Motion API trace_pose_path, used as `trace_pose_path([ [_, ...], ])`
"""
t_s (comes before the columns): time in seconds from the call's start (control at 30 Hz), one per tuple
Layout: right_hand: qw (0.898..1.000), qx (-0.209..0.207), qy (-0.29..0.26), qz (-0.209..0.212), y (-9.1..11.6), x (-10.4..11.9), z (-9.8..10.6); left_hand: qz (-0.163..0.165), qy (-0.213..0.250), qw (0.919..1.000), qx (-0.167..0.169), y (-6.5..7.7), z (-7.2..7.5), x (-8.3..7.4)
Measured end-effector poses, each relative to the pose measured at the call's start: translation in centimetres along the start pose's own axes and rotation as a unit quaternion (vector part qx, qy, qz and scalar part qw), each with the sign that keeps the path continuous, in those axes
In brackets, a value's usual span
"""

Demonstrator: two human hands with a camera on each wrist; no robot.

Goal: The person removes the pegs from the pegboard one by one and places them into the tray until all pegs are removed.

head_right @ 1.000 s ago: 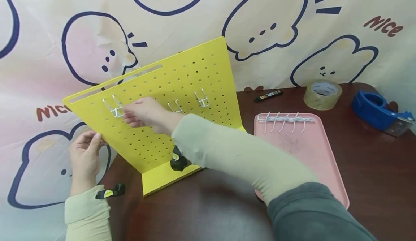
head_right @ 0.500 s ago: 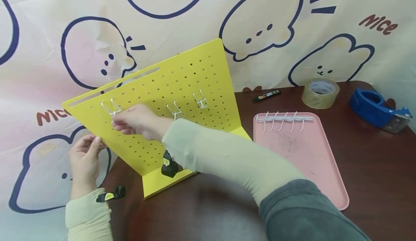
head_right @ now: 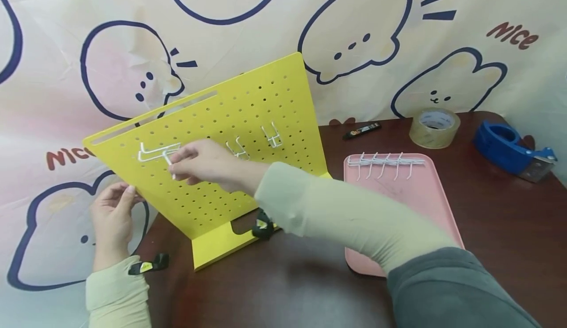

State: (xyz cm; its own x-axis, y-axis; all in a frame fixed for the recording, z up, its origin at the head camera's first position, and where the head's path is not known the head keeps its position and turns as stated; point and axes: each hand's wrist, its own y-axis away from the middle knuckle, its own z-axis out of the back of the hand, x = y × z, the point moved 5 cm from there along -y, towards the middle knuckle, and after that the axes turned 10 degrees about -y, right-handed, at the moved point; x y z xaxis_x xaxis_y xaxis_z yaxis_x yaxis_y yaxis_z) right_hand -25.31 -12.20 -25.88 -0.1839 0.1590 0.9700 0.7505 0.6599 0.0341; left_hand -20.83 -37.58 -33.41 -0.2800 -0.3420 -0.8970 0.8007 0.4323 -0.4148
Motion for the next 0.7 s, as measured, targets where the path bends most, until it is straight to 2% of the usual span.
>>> trace_pose_path([
  [0.17, 0.995, -0.005, 0.081, 0.051, 2.3, 1.5, 3.4, -0.008, 0.007, 0.9999, -0.001, 0.0, 0.1, -0.1],
  [0.33, 0.989, -0.058, 0.112, 0.072, 5.1, 2.7, 8.4, -0.017, 0.015, 0.9997, -0.003, 0.0, 0.0, 0.0],
  [0.5, 0.984, -0.129, 0.112, 0.059, 7.9, 2.8, 14.0, -0.02, 0.024, 0.9995, -0.008, 0.1, 0.1, 0.0],
  [0.7, 0.969, -0.21, 0.127, 0.029, 11.2, 1.1, 20.5, -0.028, 0.027, 0.9992, -0.008, 0.0, -0.1, -0.1],
])
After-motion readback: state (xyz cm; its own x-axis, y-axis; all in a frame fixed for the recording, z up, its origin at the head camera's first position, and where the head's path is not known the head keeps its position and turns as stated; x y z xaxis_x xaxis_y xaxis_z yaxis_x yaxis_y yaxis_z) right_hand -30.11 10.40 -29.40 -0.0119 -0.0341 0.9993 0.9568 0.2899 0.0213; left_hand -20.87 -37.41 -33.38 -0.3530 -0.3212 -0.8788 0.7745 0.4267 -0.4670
